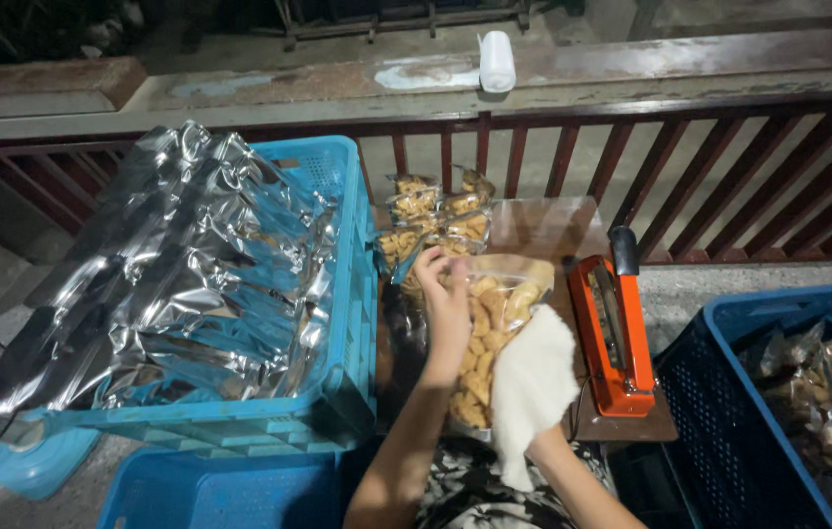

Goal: The person sits at a table and repeatedly wipes the exterior of clear plastic snack bags filled with chips using a white cloth. They handle the bags one by one, cleaning them before placing them into a blue basket.

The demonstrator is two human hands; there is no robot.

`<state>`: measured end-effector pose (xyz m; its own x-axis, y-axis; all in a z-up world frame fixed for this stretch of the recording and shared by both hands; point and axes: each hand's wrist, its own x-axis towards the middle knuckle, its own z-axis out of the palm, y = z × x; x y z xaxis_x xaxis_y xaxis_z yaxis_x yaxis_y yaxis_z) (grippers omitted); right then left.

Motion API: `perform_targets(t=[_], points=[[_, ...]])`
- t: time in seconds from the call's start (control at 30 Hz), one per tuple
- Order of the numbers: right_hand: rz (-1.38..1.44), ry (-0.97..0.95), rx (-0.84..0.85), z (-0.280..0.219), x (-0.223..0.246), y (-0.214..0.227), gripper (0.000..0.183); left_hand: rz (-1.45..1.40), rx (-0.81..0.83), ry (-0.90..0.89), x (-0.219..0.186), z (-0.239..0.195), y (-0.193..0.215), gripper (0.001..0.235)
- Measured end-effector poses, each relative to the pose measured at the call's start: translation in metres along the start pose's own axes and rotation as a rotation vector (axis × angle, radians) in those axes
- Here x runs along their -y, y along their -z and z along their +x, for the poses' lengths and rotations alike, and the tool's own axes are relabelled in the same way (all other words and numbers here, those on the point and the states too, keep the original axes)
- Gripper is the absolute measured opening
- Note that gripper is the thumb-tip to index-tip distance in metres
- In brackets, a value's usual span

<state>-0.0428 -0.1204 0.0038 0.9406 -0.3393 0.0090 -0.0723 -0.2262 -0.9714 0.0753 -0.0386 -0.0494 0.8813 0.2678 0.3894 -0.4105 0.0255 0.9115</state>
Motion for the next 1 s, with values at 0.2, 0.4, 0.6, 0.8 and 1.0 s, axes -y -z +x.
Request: perform_targets(t=[0.2, 0.4, 0.6, 0.8, 1.0], points=[[-0.336, 0.671, 0.016, 0.0, 0.0, 0.013, 0.056, 0.423, 0.233, 0.01, -0.028, -0.053, 0.005, 0.065], [-0.523, 0.723, 0.093, 0.01, 0.025, 0.006, 0.038, -0.154, 0.338, 0.01, 0.013, -0.071, 0.03, 0.089], [0.05, 0.483, 0.213, 0.028, 0.057, 0.023, 0.072, -0.382, 0.42, 0.067, 0.016, -0.08, 0.022, 0.111], [-0.146, 0.47, 0.132, 0.032, 0.039, 0.021, 0.047, -0.401, 0.322, -0.046, -0.015, -0.086, 0.016, 0.092], [-0.21, 0.509, 0.143, 0.014, 0.008, -0.014, 0.025, -0.488, 0.373, 0.182, 0.026, -0.064, 0.023, 0.085]])
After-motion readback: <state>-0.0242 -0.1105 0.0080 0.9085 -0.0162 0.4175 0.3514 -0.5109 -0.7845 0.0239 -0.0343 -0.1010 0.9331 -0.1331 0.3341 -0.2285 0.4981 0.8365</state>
